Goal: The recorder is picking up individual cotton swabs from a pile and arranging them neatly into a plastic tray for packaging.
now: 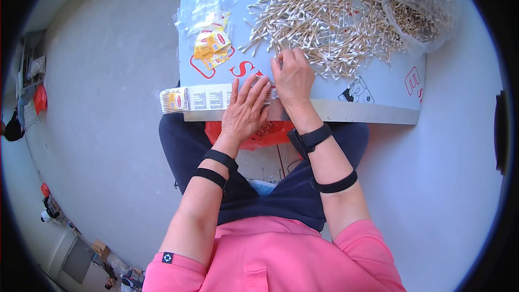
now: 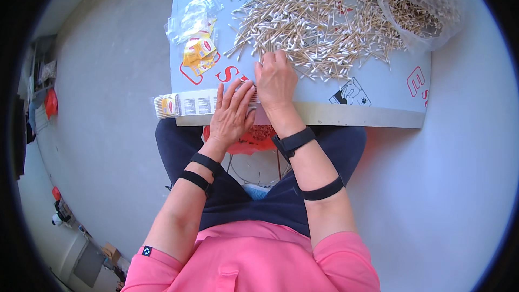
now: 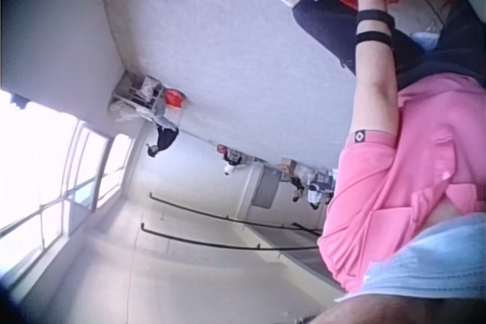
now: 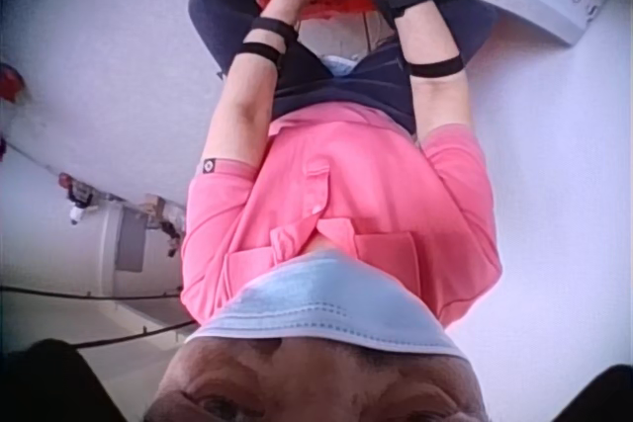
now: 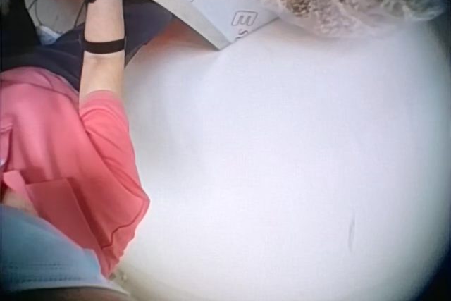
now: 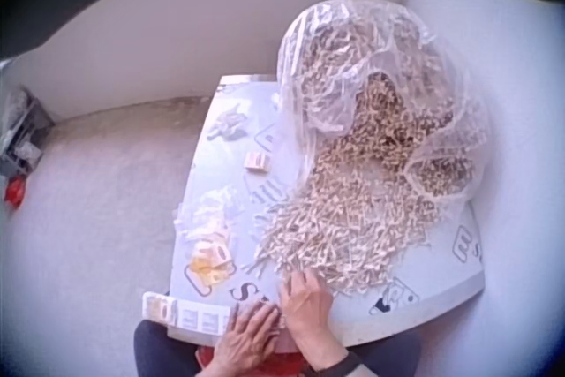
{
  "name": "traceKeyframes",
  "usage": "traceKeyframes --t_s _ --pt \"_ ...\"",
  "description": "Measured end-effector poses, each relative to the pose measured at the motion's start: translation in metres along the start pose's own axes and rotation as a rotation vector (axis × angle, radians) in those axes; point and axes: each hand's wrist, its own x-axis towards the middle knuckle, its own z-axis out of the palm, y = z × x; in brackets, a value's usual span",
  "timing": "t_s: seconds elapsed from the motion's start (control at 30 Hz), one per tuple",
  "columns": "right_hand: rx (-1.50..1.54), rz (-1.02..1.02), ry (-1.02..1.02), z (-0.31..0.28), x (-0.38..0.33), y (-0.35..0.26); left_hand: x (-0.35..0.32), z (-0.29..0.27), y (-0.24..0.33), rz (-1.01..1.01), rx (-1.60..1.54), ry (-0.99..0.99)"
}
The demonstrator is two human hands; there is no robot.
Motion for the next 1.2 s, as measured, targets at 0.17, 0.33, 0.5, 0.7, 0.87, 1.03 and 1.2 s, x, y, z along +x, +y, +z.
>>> traceKeyframes --t_s 0.17,0.33,0.5,0.7,0.87,1.03,1.2 --pt "0.016 0.006 -0.098 -0.018 -0.021 0.015 0.0 -0.001 0.0 0.004 0.016 0.001" --pt "0.044 -0.091 -0.203 -0.031 -0.028 0.023 -0.001 -0.001 -0.001 0.005 0.014 0.01" --pt "0.109 -0.107 -0.232 -0.036 -0.031 0.031 0.001 -0.002 0.001 0.002 0.013 0.002" --pt "0.199 0.079 -0.107 -0.046 -0.023 0.034 0.0 -0.001 0.0 0.007 0.021 -0.005" --pt "0.175 0.055 -0.18 -0.046 -0.028 0.026 -0.001 -0.001 0.0 0.012 0.024 0.007" --pt "0.153 0.014 -0.177 -0.039 -0.035 0.028 0.001 -0.001 0.0 0.017 0.018 0.006" --pt "0.164 -0.019 -0.166 -0.051 -0.034 0.019 0.0 -0.002 0.0 0.01 0.017 0.013"
